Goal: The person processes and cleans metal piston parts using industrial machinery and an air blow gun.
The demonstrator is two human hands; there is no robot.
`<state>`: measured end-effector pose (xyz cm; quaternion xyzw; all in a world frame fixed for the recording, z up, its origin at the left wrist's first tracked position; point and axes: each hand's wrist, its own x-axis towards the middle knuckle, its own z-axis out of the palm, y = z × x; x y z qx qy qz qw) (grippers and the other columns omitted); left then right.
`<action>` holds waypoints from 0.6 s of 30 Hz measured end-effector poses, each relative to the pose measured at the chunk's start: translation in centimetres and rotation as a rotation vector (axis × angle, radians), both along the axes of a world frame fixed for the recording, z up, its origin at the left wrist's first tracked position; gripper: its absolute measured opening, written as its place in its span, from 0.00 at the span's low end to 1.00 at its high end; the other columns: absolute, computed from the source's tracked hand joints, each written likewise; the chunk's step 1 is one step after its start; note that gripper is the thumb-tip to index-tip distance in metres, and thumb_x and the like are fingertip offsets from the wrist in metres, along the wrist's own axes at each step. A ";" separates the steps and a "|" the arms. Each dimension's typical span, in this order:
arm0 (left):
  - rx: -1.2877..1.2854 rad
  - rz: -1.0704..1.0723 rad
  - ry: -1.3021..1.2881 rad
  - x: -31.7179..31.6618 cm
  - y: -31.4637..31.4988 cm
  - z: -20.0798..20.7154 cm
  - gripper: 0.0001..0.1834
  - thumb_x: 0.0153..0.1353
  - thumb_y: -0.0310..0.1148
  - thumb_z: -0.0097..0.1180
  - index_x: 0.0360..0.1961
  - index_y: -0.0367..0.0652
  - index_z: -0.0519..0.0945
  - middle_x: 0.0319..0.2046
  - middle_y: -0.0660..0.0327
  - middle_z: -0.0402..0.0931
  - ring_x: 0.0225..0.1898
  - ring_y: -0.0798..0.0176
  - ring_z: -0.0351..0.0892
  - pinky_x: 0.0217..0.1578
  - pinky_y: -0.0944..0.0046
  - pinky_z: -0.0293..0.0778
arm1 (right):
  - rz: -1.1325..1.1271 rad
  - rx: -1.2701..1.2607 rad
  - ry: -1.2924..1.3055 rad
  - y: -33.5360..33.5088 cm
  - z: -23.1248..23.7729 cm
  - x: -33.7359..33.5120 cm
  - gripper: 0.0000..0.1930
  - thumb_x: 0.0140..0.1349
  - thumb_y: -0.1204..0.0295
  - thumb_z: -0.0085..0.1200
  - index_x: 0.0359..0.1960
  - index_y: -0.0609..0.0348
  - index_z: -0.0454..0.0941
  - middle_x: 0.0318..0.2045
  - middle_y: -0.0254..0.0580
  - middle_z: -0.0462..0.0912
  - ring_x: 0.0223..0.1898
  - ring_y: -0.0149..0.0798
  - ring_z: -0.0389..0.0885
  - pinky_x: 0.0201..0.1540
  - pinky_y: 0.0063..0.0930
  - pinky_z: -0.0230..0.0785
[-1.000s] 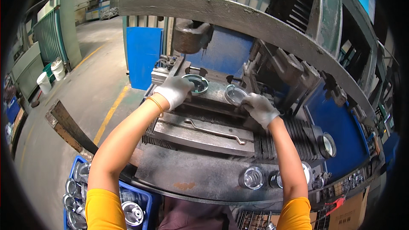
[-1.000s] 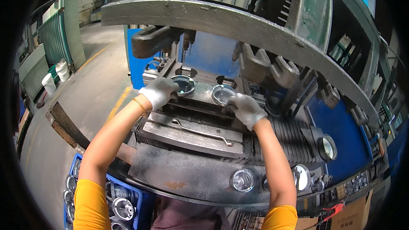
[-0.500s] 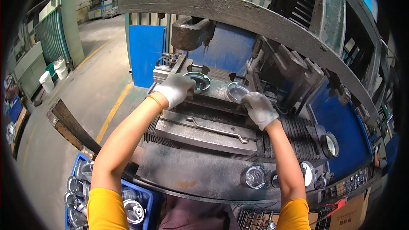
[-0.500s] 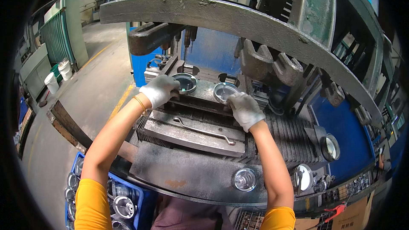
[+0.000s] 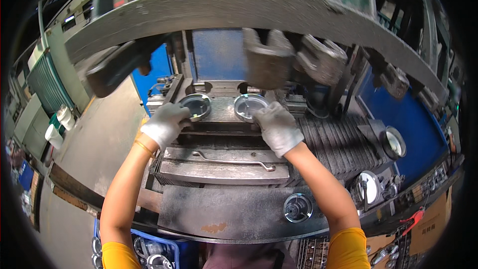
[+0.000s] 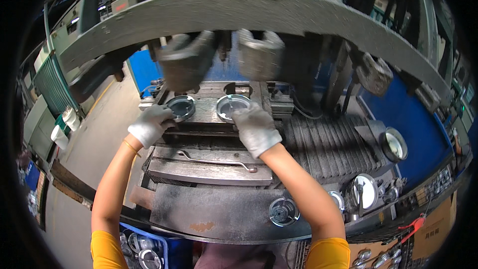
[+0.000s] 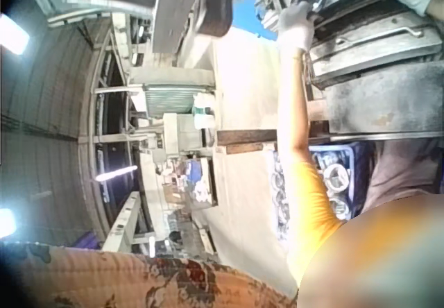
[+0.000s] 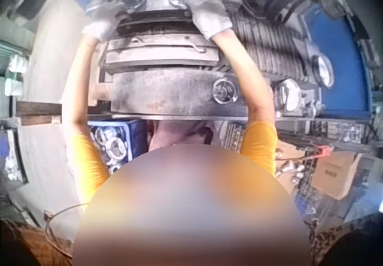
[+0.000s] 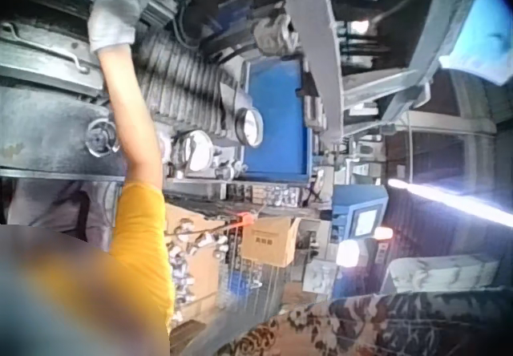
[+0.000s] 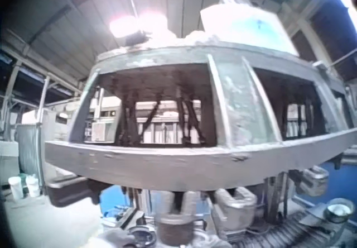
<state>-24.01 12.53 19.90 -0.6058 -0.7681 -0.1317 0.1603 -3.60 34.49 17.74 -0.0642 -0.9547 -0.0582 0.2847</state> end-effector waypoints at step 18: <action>0.542 -0.010 0.157 17.6 -2.3 -1.5 0.22 0.52 0.25 0.62 0.50 0.43 0.75 0.48 0.56 0.76 0.50 0.53 0.75 0.50 0.61 0.69 | -0.399 -0.586 0.135 -21.1 -24.6 34.6 0.18 0.52 0.70 0.58 0.45 0.55 0.73 0.44 0.42 0.76 0.43 0.48 0.74 0.41 0.42 0.64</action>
